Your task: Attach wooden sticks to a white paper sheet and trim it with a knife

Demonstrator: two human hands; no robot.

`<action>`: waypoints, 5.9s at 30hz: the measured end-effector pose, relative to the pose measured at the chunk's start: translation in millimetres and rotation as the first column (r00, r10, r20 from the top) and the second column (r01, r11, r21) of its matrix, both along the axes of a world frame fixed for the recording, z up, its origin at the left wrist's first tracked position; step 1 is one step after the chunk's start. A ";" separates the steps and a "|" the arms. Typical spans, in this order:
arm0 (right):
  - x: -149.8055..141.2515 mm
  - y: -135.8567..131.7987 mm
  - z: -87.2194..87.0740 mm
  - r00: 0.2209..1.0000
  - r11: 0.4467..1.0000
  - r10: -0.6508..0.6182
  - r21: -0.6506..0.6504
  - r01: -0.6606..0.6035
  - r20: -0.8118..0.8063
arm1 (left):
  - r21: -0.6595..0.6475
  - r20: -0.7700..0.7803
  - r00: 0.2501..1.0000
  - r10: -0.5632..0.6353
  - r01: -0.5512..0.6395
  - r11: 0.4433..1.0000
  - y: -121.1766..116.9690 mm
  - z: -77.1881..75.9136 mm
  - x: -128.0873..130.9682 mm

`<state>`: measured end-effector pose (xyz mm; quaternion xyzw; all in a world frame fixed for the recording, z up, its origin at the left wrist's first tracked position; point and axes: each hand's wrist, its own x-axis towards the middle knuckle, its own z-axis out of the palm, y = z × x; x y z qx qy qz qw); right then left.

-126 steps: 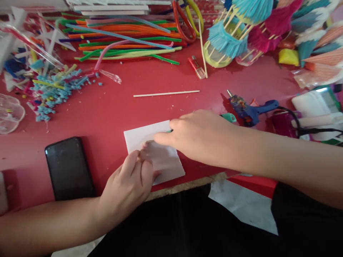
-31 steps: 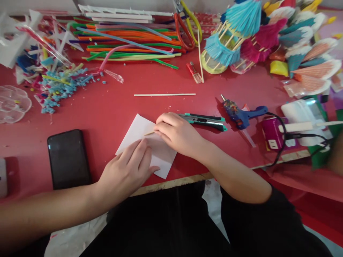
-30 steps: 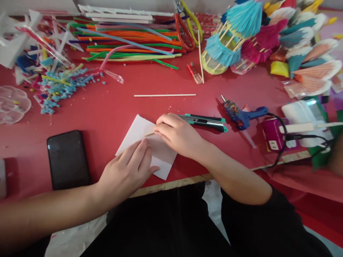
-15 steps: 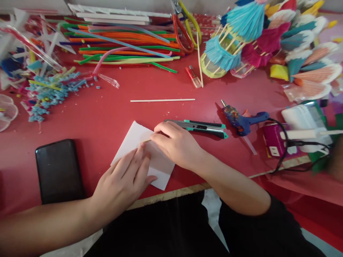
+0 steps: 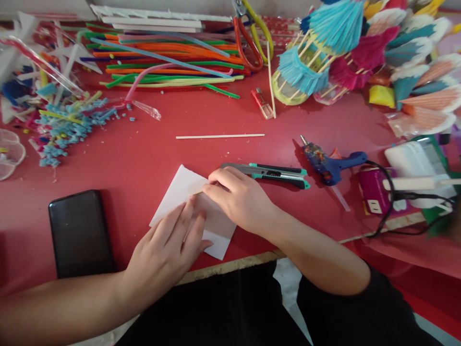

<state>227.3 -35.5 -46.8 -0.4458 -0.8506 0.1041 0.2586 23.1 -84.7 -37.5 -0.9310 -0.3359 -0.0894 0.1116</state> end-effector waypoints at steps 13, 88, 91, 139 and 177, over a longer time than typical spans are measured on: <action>0.0 -1.8 -4.0 1.000 1.000 -0.005 0.025 0.005 -0.004 | -0.040 0.027 1.000 0.013 -0.012 0.999 3.1 0.7 1.9; 93.6 11.3 15.5 0.958 0.977 -0.185 -0.065 0.204 0.221 | -0.098 0.043 0.998 0.045 -0.041 0.994 4.5 4.4 3.7; 80.2 13.3 23.2 0.973 0.989 -0.107 -0.077 0.125 0.205 | -0.100 0.038 0.998 0.051 -0.047 0.994 3.3 4.9 3.1; 35.5 37.7 78.3 0.732 0.914 0.293 0.045 -0.404 0.615 | -0.127 0.026 0.999 0.033 -0.030 0.991 4.0 2.4 3.3; 54.3 41.0 84.0 0.709 0.916 0.262 0.061 -0.396 0.654 | -0.131 0.013 1.000 0.022 -0.020 0.991 6.0 6.6 2.2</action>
